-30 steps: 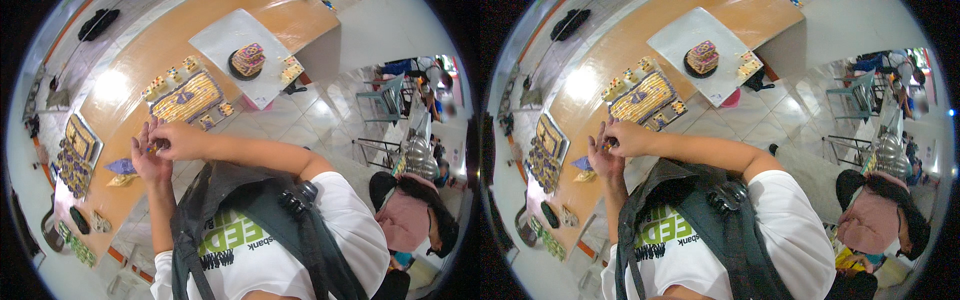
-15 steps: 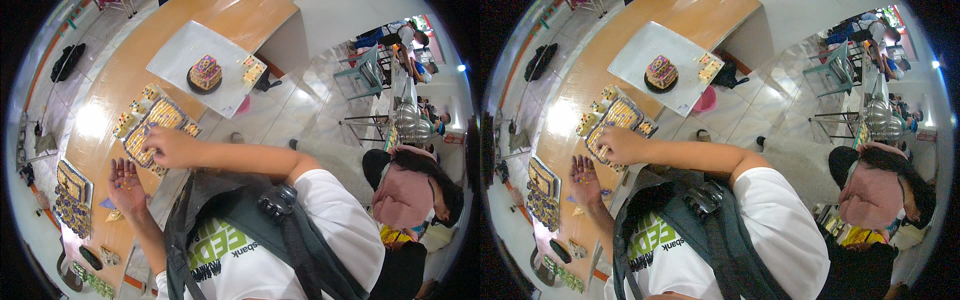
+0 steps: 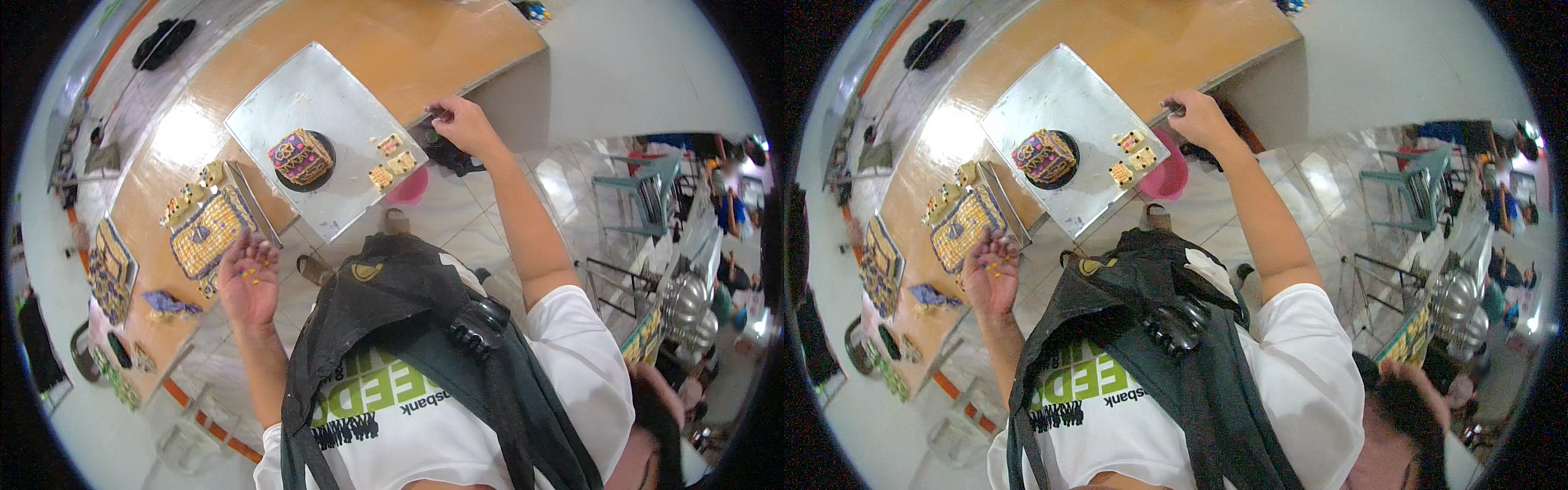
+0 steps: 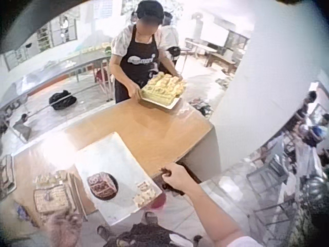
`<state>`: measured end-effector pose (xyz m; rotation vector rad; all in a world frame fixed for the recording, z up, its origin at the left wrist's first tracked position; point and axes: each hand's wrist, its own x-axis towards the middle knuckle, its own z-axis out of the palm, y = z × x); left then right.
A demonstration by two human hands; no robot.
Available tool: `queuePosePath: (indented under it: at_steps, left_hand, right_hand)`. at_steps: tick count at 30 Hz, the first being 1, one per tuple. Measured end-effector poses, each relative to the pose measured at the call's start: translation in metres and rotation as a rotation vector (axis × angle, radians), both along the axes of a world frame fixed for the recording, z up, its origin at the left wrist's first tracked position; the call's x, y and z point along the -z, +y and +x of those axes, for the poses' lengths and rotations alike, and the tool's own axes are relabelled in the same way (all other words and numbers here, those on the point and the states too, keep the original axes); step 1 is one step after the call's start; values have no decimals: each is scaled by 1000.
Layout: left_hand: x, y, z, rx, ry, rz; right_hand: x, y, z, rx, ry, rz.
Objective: The person assembles a small house-like structure using small decorated cake blocks and small yellow candies, positioning the pieces on a metal tray and workbench.
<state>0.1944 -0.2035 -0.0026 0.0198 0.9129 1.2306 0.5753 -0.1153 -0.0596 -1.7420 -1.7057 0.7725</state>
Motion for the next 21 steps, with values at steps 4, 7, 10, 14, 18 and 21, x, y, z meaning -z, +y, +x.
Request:
queuePosePath:
  at_steps: [4, 7, 10, 14, 18, 21]
  left_hand:
    - [20, -9, 33, 34, -25, -80]
    - [36, -15, 39, 7, -45, -90]
    - [45, -12, 46, -27, 10, -107]
    - [57, -11, 55, -68, 67, -168]
    - [75, -9, 62, -38, 27, -154]
    - [79, -8, 73, -63, 94, -180]
  right_hand:
    - [13, 11, 7, -103, 97, -81]
    - [7, 24, -8, -172, 123, -142]
    - [15, 36, -8, -289, 103, -151]
    - [25, 43, -7, -334, 81, -242]
    - [24, 51, 1, -301, 109, -347]
    - [29, 52, 5, -362, 111, -307]
